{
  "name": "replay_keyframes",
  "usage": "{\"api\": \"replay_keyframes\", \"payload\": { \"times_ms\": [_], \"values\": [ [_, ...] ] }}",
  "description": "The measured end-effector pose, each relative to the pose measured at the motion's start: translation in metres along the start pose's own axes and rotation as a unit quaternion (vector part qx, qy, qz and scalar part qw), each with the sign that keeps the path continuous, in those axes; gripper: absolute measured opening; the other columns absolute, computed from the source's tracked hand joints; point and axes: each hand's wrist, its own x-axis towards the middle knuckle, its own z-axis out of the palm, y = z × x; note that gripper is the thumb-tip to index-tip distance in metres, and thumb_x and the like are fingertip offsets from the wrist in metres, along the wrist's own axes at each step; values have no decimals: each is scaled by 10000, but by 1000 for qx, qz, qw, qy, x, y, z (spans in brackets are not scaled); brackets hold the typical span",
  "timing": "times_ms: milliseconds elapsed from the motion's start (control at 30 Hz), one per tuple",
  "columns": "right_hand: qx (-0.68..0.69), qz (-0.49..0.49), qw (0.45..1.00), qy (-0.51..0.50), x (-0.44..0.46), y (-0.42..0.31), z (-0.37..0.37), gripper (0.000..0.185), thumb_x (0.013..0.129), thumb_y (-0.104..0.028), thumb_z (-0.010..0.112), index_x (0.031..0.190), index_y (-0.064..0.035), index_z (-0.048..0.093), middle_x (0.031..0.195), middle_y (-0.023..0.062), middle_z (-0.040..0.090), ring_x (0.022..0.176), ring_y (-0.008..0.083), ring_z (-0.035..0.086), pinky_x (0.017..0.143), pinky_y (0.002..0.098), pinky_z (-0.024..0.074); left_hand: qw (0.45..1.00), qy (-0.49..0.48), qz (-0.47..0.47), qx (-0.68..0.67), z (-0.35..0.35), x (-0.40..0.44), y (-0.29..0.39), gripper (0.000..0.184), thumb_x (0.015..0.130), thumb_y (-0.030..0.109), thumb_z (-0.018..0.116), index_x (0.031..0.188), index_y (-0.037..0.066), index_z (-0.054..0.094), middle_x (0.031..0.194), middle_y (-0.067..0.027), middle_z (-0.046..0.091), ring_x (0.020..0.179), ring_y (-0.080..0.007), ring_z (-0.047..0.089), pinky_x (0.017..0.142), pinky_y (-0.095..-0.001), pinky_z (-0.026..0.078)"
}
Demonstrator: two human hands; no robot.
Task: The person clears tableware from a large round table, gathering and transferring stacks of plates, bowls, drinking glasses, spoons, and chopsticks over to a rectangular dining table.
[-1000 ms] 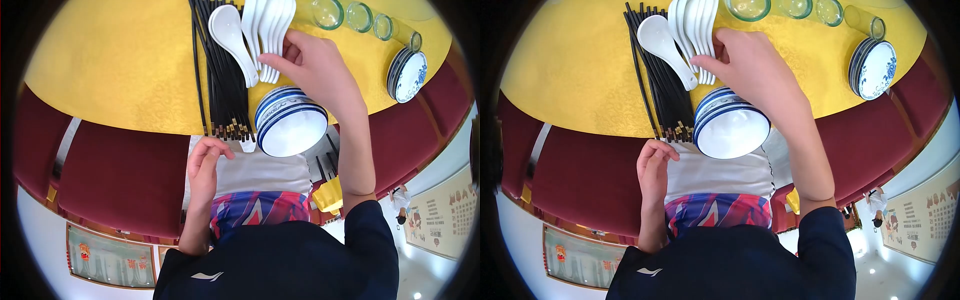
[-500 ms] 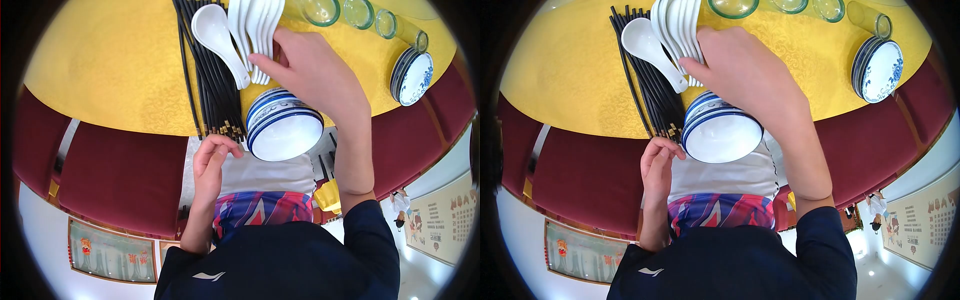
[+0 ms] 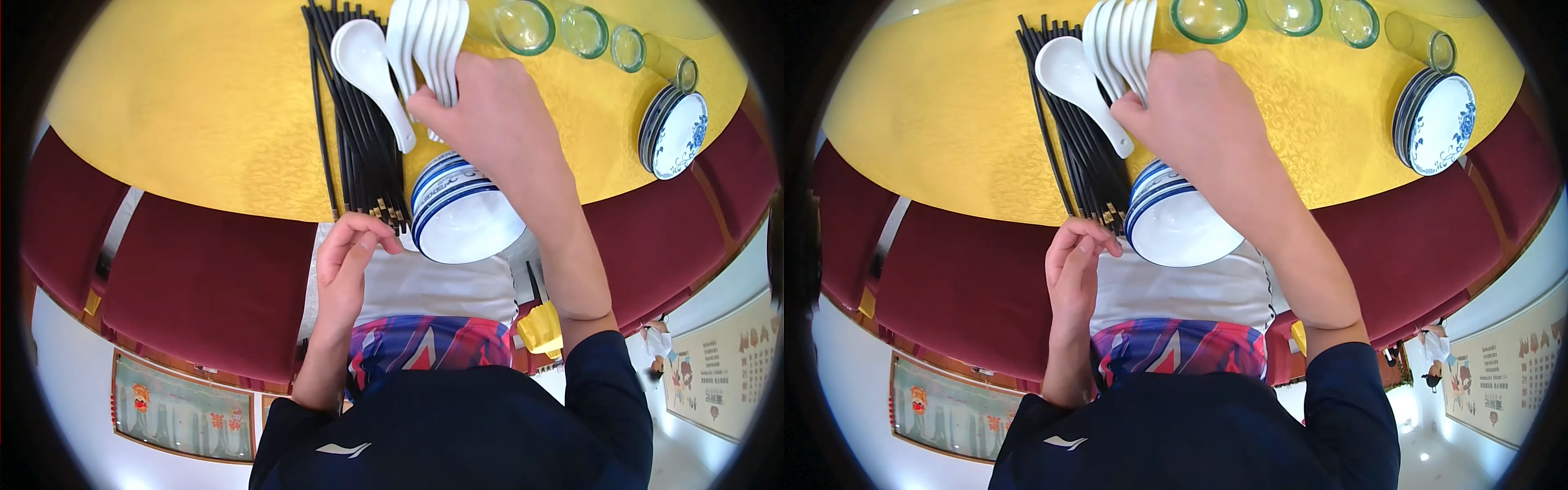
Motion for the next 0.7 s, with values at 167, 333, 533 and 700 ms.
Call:
{"api": "replay_keyframes", "payload": {
  "times_ms": [167,333,533,700],
  "values": [
    [54,-2,998,12,-5,0,-8,311,769,-233,629,715,73,614,590,237,582,590,390,621,580,431,522,1000,-5,17,8,0,6,14,171,943,90,429,973,-22,554,896,-101,589,834,-170,570,793,-312,441],
    [97,19,995,-8,-12,-8,-28,313,774,-217,620,738,93,601,585,250,564,569,394,604,558,423,499,999,-17,46,3,8,12,28,160,939,81,435,964,-18,559,885,-100,593,826,-171,569,790,-308,439],
    [100,-1,994,-44,-37,-37,-59,320,777,-211,629,733,97,558,579,233,558,569,393,609,530,427,494,981,-19,193,-22,12,32,43,417,885,117,594,1256,5,441,1118,-145,584,1014,-185,568,844,-311,478],
    [121,-97,985,-80,-80,-68,-57,289,780,-217,667,839,50,572,627,192,583,570,359,616,533,412,498,960,-32,249,-125,36,33,80,1091,733,225,805,1502,92,42,1355,-234,412,1175,-313,526,907,-399,506]
  ]
}}
